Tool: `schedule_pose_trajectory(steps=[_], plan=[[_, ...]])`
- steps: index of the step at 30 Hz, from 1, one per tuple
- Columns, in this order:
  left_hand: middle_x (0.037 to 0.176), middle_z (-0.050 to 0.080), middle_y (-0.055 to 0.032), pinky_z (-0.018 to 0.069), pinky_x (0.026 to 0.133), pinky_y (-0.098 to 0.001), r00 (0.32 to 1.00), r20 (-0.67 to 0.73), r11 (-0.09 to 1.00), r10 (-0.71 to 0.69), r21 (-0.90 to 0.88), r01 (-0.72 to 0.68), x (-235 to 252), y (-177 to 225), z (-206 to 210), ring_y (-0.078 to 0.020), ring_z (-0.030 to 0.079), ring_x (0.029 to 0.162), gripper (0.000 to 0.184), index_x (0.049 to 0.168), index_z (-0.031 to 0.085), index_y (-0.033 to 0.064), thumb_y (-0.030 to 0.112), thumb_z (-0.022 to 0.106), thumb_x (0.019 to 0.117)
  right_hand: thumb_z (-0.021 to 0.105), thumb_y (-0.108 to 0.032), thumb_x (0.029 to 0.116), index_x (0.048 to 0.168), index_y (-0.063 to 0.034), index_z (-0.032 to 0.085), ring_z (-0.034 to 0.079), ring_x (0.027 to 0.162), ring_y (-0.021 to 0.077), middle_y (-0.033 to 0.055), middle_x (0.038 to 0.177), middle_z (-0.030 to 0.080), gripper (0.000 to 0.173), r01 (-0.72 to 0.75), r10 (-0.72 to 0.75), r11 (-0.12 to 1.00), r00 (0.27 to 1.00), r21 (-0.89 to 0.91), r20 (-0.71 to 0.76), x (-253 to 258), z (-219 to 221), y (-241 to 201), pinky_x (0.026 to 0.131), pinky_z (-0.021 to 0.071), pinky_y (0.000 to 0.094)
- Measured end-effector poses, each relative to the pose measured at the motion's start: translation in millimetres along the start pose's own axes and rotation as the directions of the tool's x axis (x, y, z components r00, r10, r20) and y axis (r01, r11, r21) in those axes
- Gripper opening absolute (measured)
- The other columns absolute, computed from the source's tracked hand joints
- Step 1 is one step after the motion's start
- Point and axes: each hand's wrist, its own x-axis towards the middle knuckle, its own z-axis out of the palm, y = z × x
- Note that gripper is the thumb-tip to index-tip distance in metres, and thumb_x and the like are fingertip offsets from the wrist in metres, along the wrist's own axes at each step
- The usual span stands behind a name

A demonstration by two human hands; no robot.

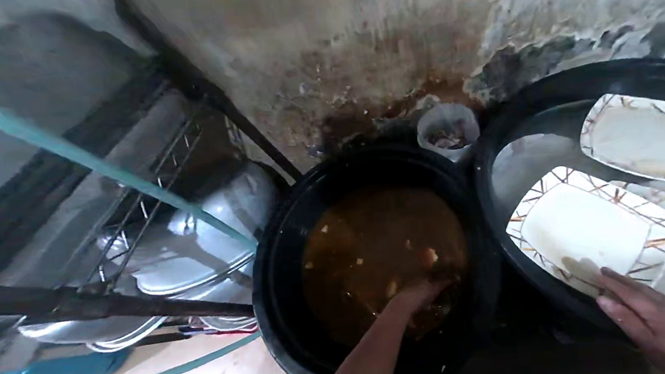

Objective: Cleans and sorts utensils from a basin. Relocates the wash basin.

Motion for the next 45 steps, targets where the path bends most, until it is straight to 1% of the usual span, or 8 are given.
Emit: schedule_pose_trajectory(steps=[5,9,14,24,29,33,42,45], plan=[[0.135,0.063,-0.0175,0.0459,0.108,-0.0534,0.995,-0.093,0.992,-0.046,-0.12,0.035,6,-3,-1,-0.0307,0.06,0.127,0.058,0.14,0.06,0.0093,0.055,0.049,0.1045,0.038,-0.05,0.1061,0.145,-0.0119,0.058,0.051,0.138,0.0436,0.019,0.152,0.052,0.058,0.032,-0.032,0.999,0.999,0.004,0.005,2,0,-1,0.11,0.0381,0.0677],[0.139,0.06,-0.0217,0.043,0.111,-0.0558,0.993,-0.069,0.99,-0.095,-0.114,0.086,12,20,3,-0.0353,0.057,0.131,0.065,0.141,0.059,0.0054,0.057,0.053,0.1023,0.038,-0.048,0.1072,0.145,-0.0122,0.058,0.051,0.137,0.0443,0.0199,0.151,0.053,0.056,0.052,-0.052,0.999,0.998,0.003,0.021,2,-2,-3,0.11,0.0387,0.0673],[0.134,0.062,-0.0221,0.0456,0.105,-0.0562,0.996,-0.005,0.995,-0.092,0.024,0.092,24,38,4,-0.0356,0.06,0.124,0.053,0.137,0.061,0.0046,0.044,0.058,0.1022,0.038,-0.047,0.1078,0.145,-0.0117,0.058,0.051,0.138,0.0438,0.0202,0.15,0.053,0.055,0.066,-0.066,0.998,0.998,-0.006,0.025,1,-5,-6,0.109,0.0393,0.0671],[0.145,0.054,-0.0202,0.0459,0.107,-0.0539,0.994,0.098,0.999,-0.049,-0.014,0.051,23,17,3,-0.033,0.056,0.13,0.058,0.154,0.041,0.0113,0.021,0.062,0.1008,0.041,-0.042,0.1078,0.145,-0.0111,0.059,0.051,0.138,0.0445,0.0208,0.149,0.053,0.051,0.044,-0.044,0.999,0.999,0.005,0.029,0,-7,-11,0.11,0.0389,0.0666],[0.129,0.062,-0.021,0.0496,0.097,-0.0531,0.981,0.096,0.983,-0.168,0.094,0.159,25,30,-1,-0.032,0.062,0.114,0.045,0.14,0.056,0.0037,0.027,0.059,0.1015,0.038,-0.044,0.108,0.143,-0.013,0.061,0.052,0.137,0.0432,0.0182,0.149,0.055,0.052,0.053,-0.053,0.999,0.998,-0.014,0.015,1,-2,-6,0.109,0.0396,0.0667],[0.133,0.061,-0.0228,0.0488,0.1,-0.0559,0.988,0.098,0.991,-0.116,0.071,0.109,20,29,2,-0.0347,0.061,0.118,0.048,0.145,0.052,0.0046,0.027,0.059,0.1023,0.038,-0.044,0.1076,0.142,-0.012,0.062,0.052,0.136,0.0444,0.0195,0.148,0.055,0.052,0.057,-0.057,0.998,0.998,-0.022,0.007,1,-3,-7,0.108,0.0405,0.0667],[0.134,0.059,-0.0178,0.0521,0.095,-0.0445,0.987,0.157,0.956,-0.02,-0.286,0.065,23,19,6,-0.0253,0.062,0.113,0.059,0.153,0.04,0.0092,0.017,0.064,0.0996,0.039,-0.043,0.1073,0.142,-0.0155,0.063,0.051,0.138,0.0425,0.0171,0.15,0.054,0.05,0.03,-0.029,0.999,0.999,-0.024,0.019,1,-2,-7,0.11,0.0395,0.0659],[0.119,0.064,-0.0158,0.0551,0.086,-0.0411,0.994,0.094,0.934,-0.064,-0.346,0.092,28,15,14,-0.0224,0.065,0.1,0.058,0.144,0.048,0.0044,0.02,0.072,0.094,0.037,-0.044,0.1072,0.142,-0.0148,0.062,0.051,0.138,0.0431,0.0178,0.149,0.055,0.052,0.017,-0.016,0.999,0.999,-0.035,0.033,0,-4,-9,0.11,0.0391,0.0671]])
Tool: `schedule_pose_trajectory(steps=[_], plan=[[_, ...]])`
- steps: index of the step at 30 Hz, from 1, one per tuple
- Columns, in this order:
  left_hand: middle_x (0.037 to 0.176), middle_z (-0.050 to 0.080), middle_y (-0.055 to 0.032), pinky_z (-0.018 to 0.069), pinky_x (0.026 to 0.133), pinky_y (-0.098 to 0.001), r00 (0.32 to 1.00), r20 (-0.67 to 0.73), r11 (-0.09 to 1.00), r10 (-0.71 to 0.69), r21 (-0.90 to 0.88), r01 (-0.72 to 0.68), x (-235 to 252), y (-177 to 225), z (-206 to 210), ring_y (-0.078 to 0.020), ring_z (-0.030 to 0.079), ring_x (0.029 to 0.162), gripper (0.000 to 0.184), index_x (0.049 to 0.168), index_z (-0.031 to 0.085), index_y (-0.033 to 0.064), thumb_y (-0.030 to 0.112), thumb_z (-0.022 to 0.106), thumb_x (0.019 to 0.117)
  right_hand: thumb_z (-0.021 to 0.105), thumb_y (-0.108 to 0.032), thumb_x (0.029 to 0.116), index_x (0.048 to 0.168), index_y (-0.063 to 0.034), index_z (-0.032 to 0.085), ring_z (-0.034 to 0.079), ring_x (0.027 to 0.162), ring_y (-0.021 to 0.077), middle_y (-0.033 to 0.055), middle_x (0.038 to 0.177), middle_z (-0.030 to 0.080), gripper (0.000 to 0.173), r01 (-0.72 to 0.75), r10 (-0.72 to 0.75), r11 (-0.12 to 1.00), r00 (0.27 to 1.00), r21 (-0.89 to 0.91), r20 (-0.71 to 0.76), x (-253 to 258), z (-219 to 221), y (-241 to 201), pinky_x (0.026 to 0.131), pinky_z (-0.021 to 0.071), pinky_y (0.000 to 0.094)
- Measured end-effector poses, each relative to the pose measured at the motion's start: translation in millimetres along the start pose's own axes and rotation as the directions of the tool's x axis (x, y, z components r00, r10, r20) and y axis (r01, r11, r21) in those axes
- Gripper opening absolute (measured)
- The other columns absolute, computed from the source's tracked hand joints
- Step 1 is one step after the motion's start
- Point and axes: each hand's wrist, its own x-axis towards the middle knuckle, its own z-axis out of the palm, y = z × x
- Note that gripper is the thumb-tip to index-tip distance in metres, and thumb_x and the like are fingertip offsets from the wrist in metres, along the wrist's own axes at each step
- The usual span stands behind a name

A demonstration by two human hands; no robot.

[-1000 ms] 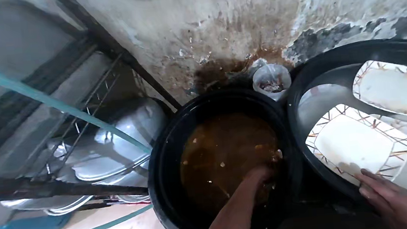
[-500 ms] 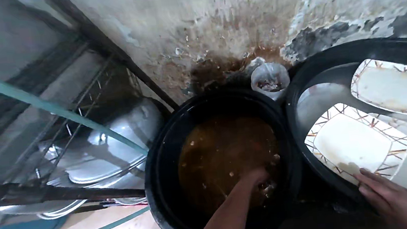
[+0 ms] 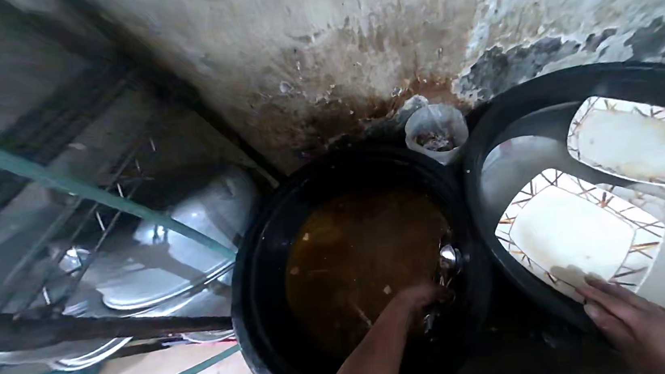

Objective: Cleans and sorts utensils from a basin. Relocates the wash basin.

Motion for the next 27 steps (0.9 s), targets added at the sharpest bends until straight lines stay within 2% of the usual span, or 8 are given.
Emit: schedule_pose_trajectory(steps=[4,11,15,19,21,23,25,27], plan=[[0.128,0.062,-0.0192,0.0535,0.093,-0.0488,0.995,-0.095,0.999,0.011,0.043,-0.007,-3,2,-3,-0.0296,0.064,0.111,0.069,0.15,0.044,0.0093,0.024,0.076,0.0907,0.037,-0.044,0.1074,0.141,-0.0134,0.063,0.052,0.137,0.0424,0.0179,0.149,0.055,0.053,-0.004,0.004,1.0,1.0,-0.009,-0.001,0,-1,-2,0.111,0.0399,0.0648],[0.129,0.063,-0.0178,0.0543,0.095,-0.0504,0.97,-0.204,0.985,0.135,-0.078,-0.153,-12,-3,-10,-0.0296,0.064,0.114,0.063,0.146,0.048,0.0114,0.012,0.075,0.0891,0.037,-0.044,0.1069,0.14,-0.0126,0.064,0.052,0.136,0.0426,0.0179,0.148,0.056,0.053,-0.004,0.004,1.0,1.0,0.001,-0.008,0,-1,-1,0.11,0.0406,0.0651],[0.12,0.066,-0.016,0.057,0.089,-0.0446,0.952,-0.265,0.966,0.154,-0.161,-0.201,-22,-2,-15,-0.0253,0.067,0.103,0.058,0.14,0.052,0.0082,0.008,0.077,0.0875,0.038,-0.045,0.1064,0.14,-0.0123,0.064,0.054,0.135,0.042,0.0177,0.147,0.056,0.053,0.013,-0.012,1.0,1.0,0.018,-0.029,-1,0,1,0.108,0.0421,0.0648],[0.115,0.067,-0.0166,0.0574,0.085,-0.0433,0.934,-0.324,0.934,0.152,-0.262,-0.243,-33,0,-21,-0.0251,0.067,0.099,0.057,0.137,0.054,0.0061,0.004,0.078,0.0858,0.05,-0.037,0.1043,0.14,-0.0098,0.063,0.051,0.138,0.0412,0.0206,0.151,0.052,0.047,0.008,0.0,0.986,0.999,0.166,-0.045,-3,-4,6,0.112,0.0412,0.0619],[0.114,0.067,-0.0162,0.0576,0.084,-0.0422,0.926,-0.348,0.919,0.149,-0.298,-0.26,-42,0,-23,-0.0244,0.067,0.097,0.057,0.137,0.053,0.0064,0.006,0.078,0.0862,0.056,-0.025,0.1027,0.128,-0.0032,0.07,0.056,0.13,0.0454,0.0267,0.139,0.06,0.036,0.156,-0.118,0.966,0.975,0.206,-0.186,-2,-3,3,0.108,0.0435,0.063],[0.113,0.067,-0.0158,0.0574,0.082,-0.0411,0.917,-0.37,0.907,0.148,-0.319,-0.275,-53,0,-24,-0.0236,0.067,0.095,0.056,0.138,0.053,0.007,0.006,0.077,0.0872,0.057,-0.019,0.1025,0.117,-0.0025,0.074,0.064,0.113,0.0426,0.0251,0.119,0.069,0.028,0.346,-0.295,0.921,0.919,0.176,-0.263,7,-7,-28,0.098,0.0495,0.0599],[0.116,0.066,-0.0163,0.0569,0.086,-0.0423,0.907,-0.392,0.909,0.155,-0.302,-0.286,-64,0,-25,-0.0242,0.067,0.099,0.054,0.138,0.053,0.0066,0.007,0.075,0.0894,0.056,-0.02,0.1035,0.116,-0.0054,0.075,0.07,0.1,0.0337,0.0185,0.108,0.072,0.027,0.438,-0.399,0.881,0.892,0.182,-0.215,25,-7,-79,0.087,0.0583,0.0517],[0.117,0.066,-0.0167,0.0571,0.088,-0.0437,0.887,-0.436,0.92,0.155,-0.263,-0.291,-69,0,-25,-0.0249,0.068,0.101,0.052,0.139,0.055,0.0066,0.009,0.074,0.0903,0.055,-0.027,0.1042,0.118,-0.0082,0.073,0.073,0.09,0.0249,0.0121,0.104,0.073,0.03,0.42,-0.407,0.883,0.908,0.209,-0.102,57,3,-128,0.079,0.062,0.0441]])
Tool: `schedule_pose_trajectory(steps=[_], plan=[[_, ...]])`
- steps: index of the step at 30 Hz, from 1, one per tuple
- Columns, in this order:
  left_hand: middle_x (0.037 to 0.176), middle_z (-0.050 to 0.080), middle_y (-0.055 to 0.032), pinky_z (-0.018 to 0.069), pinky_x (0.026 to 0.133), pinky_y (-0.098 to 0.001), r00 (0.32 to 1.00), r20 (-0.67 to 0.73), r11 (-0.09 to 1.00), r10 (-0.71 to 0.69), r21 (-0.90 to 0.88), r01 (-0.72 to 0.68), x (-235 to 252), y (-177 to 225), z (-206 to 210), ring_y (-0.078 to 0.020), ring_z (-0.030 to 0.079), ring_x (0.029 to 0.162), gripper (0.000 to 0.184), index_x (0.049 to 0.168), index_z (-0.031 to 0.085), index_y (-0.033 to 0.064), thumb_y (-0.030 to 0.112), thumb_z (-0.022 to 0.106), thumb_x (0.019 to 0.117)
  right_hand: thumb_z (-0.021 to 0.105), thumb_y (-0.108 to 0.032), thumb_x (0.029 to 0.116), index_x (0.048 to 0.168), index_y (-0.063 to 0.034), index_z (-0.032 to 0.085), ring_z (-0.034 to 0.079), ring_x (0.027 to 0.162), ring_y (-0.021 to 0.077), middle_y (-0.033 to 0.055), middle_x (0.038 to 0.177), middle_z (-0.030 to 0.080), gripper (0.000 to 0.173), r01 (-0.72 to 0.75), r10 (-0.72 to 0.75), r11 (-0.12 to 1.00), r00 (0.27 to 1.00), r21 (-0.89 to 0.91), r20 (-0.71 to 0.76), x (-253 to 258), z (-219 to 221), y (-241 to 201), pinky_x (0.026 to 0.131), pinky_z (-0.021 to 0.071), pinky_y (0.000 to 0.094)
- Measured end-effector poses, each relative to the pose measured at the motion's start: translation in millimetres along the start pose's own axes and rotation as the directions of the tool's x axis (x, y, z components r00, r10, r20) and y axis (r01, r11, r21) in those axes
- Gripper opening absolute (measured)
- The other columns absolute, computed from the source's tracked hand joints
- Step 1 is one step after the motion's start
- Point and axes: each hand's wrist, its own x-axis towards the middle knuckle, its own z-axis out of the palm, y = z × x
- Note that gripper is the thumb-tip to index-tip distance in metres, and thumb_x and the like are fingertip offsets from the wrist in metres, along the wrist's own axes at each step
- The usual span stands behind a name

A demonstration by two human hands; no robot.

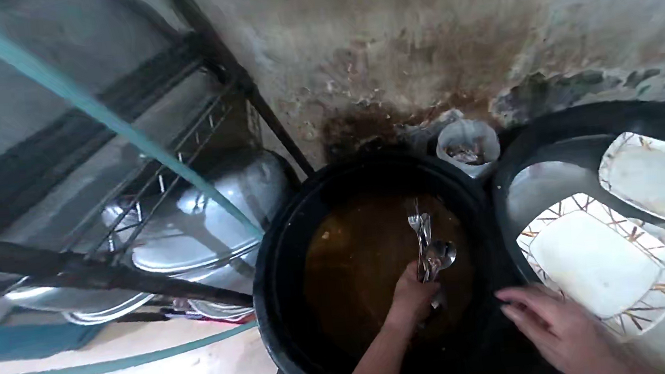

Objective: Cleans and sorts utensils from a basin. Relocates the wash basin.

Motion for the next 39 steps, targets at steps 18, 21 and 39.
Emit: schedule_pose_trajectory(steps=[18,21,39], plan=[[0.13,0.065,-0.0126,0.0576,0.094,-0.039,0.986,-0.158,0.976,0.05,-0.204,-0.082,-26,-27,-26,-0.019,0.068,0.11,0.063,0.151,0.046,0.0101,0.01,0.071,0.0929,0.064,-0.03,0.102,0.123,-0.0077,0.067,0.069,0.08,0.0189,0.0104,0.106,0.07,0.03,-0.503,0.425,0.851,0.829,0.153,0.362,129,52,-51,0.077,0.0586,0.0385],[0.127,0.065,-0.013,0.0586,0.09,-0.0385,0.986,-0.163,0.966,0.028,-0.247,-0.069,-24,-33,-29,-0.019,0.068,0.106,0.068,0.151,0.045,0.0097,0.008,0.074,0.0895,0.067,-0.02,0.0996,0.115,-0.0056,0.07,0.069,0.073,0.0173,0.0081,0.095,0.073,0.021,-0.22,0.221,0.945,0.975,0.243,0.024,132,8,-42,0.069,0.061,0.0401],[0.114,0.067,-0.0117,0.0606,0.079,-0.0356,0.988,-0.144,0.885,0.058,-0.45,-0.118,-22,-40,-36,-0.0181,0.07,0.095,0.06,0.143,0.048,0.007,0.007,0.074,0.0888,0.057,-0.027,0.1062,0.139,-0.0055,0.059,0.07,0.102,0.0232,0.0148,0.126,0.067,0.039,-0.592,0.381,0.755,0.746,0.281,0.546,142,51,-23,0.085,0.0587,0.0401]])
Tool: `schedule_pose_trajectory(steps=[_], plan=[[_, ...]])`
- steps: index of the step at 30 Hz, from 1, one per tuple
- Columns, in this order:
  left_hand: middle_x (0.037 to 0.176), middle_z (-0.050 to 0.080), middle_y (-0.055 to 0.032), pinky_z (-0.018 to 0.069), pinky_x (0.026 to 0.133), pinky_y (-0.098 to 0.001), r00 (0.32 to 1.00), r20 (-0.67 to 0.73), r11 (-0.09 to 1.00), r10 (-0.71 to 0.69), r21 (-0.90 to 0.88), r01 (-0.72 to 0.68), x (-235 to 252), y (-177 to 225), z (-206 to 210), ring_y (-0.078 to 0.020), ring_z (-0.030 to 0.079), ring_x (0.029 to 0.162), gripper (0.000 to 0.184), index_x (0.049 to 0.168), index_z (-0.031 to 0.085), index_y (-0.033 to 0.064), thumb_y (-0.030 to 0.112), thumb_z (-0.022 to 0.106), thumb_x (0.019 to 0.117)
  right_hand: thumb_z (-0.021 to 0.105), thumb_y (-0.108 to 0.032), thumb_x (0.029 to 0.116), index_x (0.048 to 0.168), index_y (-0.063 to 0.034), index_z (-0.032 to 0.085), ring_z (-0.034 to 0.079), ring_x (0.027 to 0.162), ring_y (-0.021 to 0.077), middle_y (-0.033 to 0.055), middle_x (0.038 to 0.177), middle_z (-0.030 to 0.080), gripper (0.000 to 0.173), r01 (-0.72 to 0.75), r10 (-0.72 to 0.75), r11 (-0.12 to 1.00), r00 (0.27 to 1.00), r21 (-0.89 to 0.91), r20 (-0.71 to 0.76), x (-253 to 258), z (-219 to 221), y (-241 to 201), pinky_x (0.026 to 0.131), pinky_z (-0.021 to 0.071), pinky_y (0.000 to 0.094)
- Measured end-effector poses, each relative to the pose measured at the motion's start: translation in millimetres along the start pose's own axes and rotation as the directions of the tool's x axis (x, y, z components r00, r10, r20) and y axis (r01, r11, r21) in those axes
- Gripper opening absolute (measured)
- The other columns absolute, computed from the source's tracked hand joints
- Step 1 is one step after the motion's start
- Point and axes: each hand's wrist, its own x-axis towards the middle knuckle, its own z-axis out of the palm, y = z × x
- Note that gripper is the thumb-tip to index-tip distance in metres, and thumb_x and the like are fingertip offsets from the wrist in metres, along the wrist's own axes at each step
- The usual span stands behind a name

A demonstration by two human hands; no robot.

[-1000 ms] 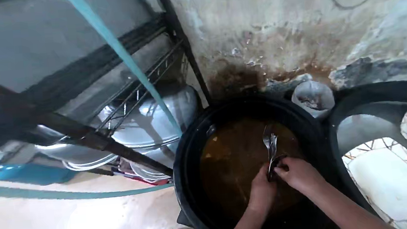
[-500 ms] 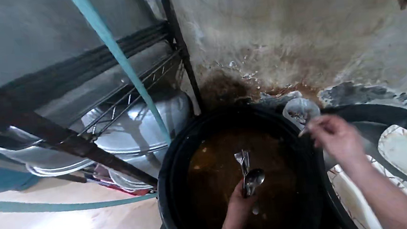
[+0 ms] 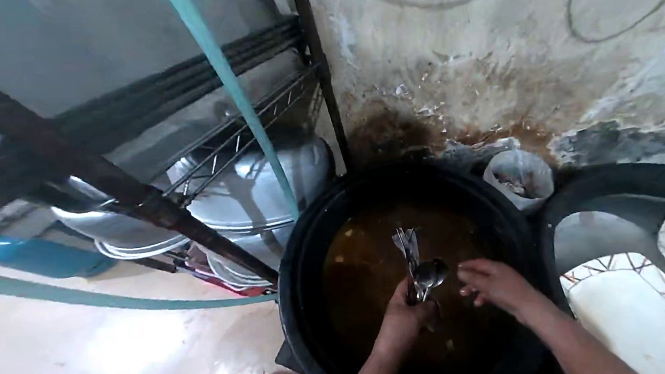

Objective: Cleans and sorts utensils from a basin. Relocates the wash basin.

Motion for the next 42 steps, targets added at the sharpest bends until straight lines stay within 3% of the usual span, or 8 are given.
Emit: schedule_pose_trajectory(steps=[9,14,17,21,24,29,37,42], plan=[[0.124,0.065,-0.0152,0.0573,0.089,-0.0415,0.995,0.017,0.952,-0.096,0.293,0.087,10,0,-5,-0.0225,0.067,0.106,0.059,0.145,0.05,0.0073,0.008,0.073,0.09,0.053,-0.021,0.1079,0.135,-0.0075,0.062,0.068,0.11,0.0231,0.012,0.132,0.064,0.032,0.103,-0.074,0.981,0.982,0.163,-0.173,6,3,8,0.09,0.0568,0.0405],[0.141,0.057,-0.0217,0.0473,0.106,-0.0567,0.953,0.01,0.525,-0.304,0.836,0.159,38,12,-21,-0.0369,0.059,0.127,0.056,0.152,0.044,0.0084,0.016,0.062,0.0996,0.054,-0.02,0.1075,0.135,-0.0084,0.063,0.068,0.107,0.0208,0.0115,0.128,0.066,0.031,0.061,-0.041,0.994,0.977,0.09,-0.209,-1,-2,25,0.089,0.0563,0.0384],[0.137,0.056,-0.027,0.0495,0.096,-0.0613,0.887,0.067,0.227,-0.456,0.973,0.044,41,30,-23,-0.0426,0.061,0.117,0.051,0.153,0.041,0.0065,0.017,0.054,0.1041,0.054,-0.022,0.1076,0.137,-0.0107,0.062,0.066,0.114,0.0201,0.0105,0.131,0.065,0.033,0.013,-0.01,1.0,0.984,0.013,-0.177,-3,-1,36,0.096,0.0537,0.039],[0.144,0.056,-0.022,0.0449,0.106,-0.0651,0.951,-0.034,0.122,-0.306,0.99,0.075,40,46,-35,-0.0425,0.055,0.132,0.051,0.15,0.048,0.0095,0.017,0.059,0.1012,0.053,-0.022,0.1076,0.138,-0.0107,0.062,0.066,0.114,0.0202,0.0104,0.13,0.066,0.034,0.051,-0.054,0.998,0.986,-0.024,-0.16,-4,-3,44,0.099,0.0535,0.04],[0.14,0.059,-0.0197,0.0474,0.105,-0.0606,0.979,-0.083,0.219,-0.186,0.968,0.124,41,54,-41,-0.0384,0.059,0.128,0.053,0.149,0.048,0.0113,0.015,0.062,0.098,0.054,-0.021,0.1076,0.139,-0.0122,0.061,0.065,0.118,0.0197,0.0093,0.135,0.064,0.034,0.035,-0.038,0.999,0.986,-0.021,-0.161,-3,-5,42,0.101,0.0522,0.0397],[0.134,0.06,-0.0156,0.0554,0.093,-0.0448,0.941,0.218,0.758,-0.26,0.65,0.059,20,49,-26,-0.0252,0.065,0.111,0.063,0.152,0.044,0.0135,0.013,0.07,0.0945,0.05,-0.027,0.1091,0.138,-0.0111,0.063,0.063,0.122,0.0246,0.0116,0.137,0.063,0.035,0.08,-0.056,0.991,0.977,0.111,-0.206,-3,-5,46,0.103,0.0514,0.045],[0.132,0.062,-0.0131,0.0541,0.095,-0.0429,0.829,0.448,0.759,-0.336,0.65,-0.043,4,36,-3,-0.0216,0.065,0.111,0.062,0.151,0.046,0.013,0.014,0.071,0.0945,0.053,-0.028,0.1075,0.137,-0.0099,0.061,0.061,0.118,0.0196,0.0062,0.136,0.062,0.036,0.16,-0.132,0.883,0.987,0.441,-0.094,8,-19,27,0.098,0.0512,0.0406],[0.126,0.063,-0.0122,0.0549,0.092,-0.0385,0.811,0.495,0.828,-0.311,0.56,-0.023,4,26,-19,-0.0178,0.064,0.106,0.058,0.147,0.048,0.0082,0.008,0.069,0.0929,0.042,-0.021,0.1104,0.128,-0.0006,0.057,0.07,0.1,0.0236,0.0133,0.12,0.068,0.031,0.382,-0.17,0.7,0.91,0.604,-0.378,19,-32,-1,0.087,0.0589,0.0406]])
